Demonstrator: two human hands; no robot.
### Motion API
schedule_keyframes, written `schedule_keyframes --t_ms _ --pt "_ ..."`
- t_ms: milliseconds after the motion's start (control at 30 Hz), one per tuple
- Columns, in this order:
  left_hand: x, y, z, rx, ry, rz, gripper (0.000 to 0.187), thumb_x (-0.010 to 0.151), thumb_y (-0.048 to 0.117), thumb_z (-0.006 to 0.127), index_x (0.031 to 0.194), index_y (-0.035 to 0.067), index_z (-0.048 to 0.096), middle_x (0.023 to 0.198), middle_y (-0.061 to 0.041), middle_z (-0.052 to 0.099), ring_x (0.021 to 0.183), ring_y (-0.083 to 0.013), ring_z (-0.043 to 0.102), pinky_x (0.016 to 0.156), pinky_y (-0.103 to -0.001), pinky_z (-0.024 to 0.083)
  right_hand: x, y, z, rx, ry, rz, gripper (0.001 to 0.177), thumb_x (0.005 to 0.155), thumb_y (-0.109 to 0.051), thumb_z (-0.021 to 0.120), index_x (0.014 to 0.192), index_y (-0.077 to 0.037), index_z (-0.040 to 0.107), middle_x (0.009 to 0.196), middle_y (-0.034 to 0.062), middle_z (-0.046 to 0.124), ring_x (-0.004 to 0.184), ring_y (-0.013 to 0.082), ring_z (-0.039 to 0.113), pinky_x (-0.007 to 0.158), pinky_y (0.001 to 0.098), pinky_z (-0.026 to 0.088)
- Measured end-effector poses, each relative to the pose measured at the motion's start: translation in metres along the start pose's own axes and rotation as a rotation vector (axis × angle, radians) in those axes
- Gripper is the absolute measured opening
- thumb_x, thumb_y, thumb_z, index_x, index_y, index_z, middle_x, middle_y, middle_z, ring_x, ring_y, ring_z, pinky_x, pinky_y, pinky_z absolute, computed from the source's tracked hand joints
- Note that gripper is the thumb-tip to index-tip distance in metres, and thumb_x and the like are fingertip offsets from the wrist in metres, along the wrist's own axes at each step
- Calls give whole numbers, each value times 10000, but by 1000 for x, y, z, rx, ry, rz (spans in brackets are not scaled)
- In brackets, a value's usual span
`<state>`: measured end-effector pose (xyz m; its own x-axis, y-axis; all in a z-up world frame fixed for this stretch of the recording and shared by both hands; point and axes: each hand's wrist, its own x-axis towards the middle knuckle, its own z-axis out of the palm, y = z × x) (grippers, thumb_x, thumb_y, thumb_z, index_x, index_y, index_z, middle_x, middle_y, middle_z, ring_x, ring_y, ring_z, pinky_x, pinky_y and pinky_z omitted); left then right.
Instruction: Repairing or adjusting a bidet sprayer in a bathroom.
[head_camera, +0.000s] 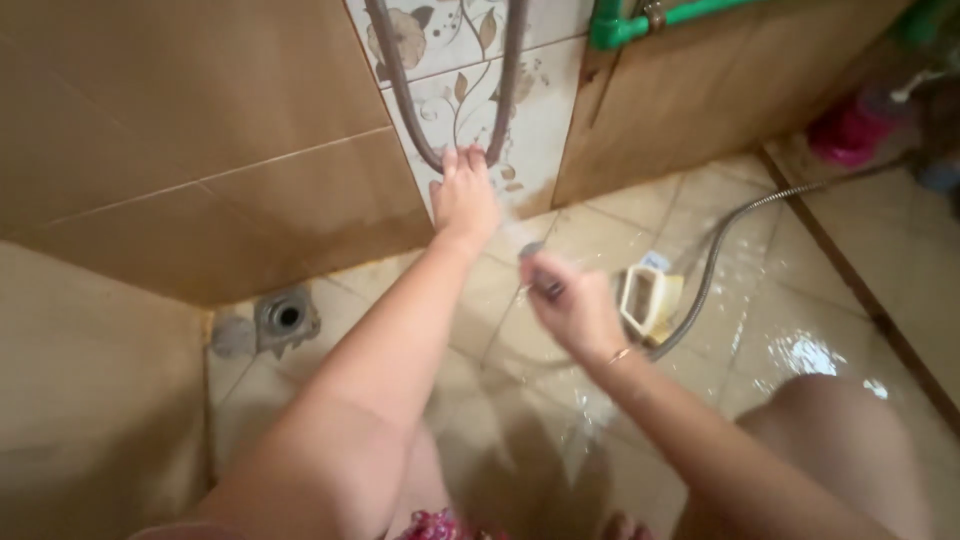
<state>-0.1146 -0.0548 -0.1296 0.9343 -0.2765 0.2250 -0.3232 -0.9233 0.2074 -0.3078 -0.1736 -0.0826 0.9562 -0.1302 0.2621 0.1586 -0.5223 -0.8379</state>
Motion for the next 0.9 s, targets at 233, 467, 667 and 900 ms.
schedule_keyframes --t_ms 233,467,667,900 --pt "-38 46 -74 -36 -42 -41 529 855 82 602 1372 76 487 1442 -122 461 1358 -326 411 975 -545 478 39 -91 -103 78 -151 36 130 846 20 666 925 -75 627 950 75 760 804 157 682 756 287 564" --pt "-108 114 -71 -1255 76 -1097 229 1025 234 457 1065 67 608 1020 -100 680 987 -267 638 894 -428 491 58 -214 -203 85 -400 135 110 834 6 663 888 -89 647 782 72 709 683 179 644 700 303 556" --pt "5 184 -76 -2295 -385 -1152 149 1027 125 499 1025 90 644 684 -10 557 563 -157 540 525 -306 465 98 -337 -334 -11 -401 219 146 795 -4 690 916 -84 674 764 83 694 623 168 611 664 315 541" --pt "45 285 -204 -1722 -165 -642 179 1007 208 438 1061 116 582 802 25 544 622 -101 494 567 -294 445 131 -328 -448 173 -331 88 155 825 -8 701 964 -76 700 792 42 680 736 74 576 661 284 528"
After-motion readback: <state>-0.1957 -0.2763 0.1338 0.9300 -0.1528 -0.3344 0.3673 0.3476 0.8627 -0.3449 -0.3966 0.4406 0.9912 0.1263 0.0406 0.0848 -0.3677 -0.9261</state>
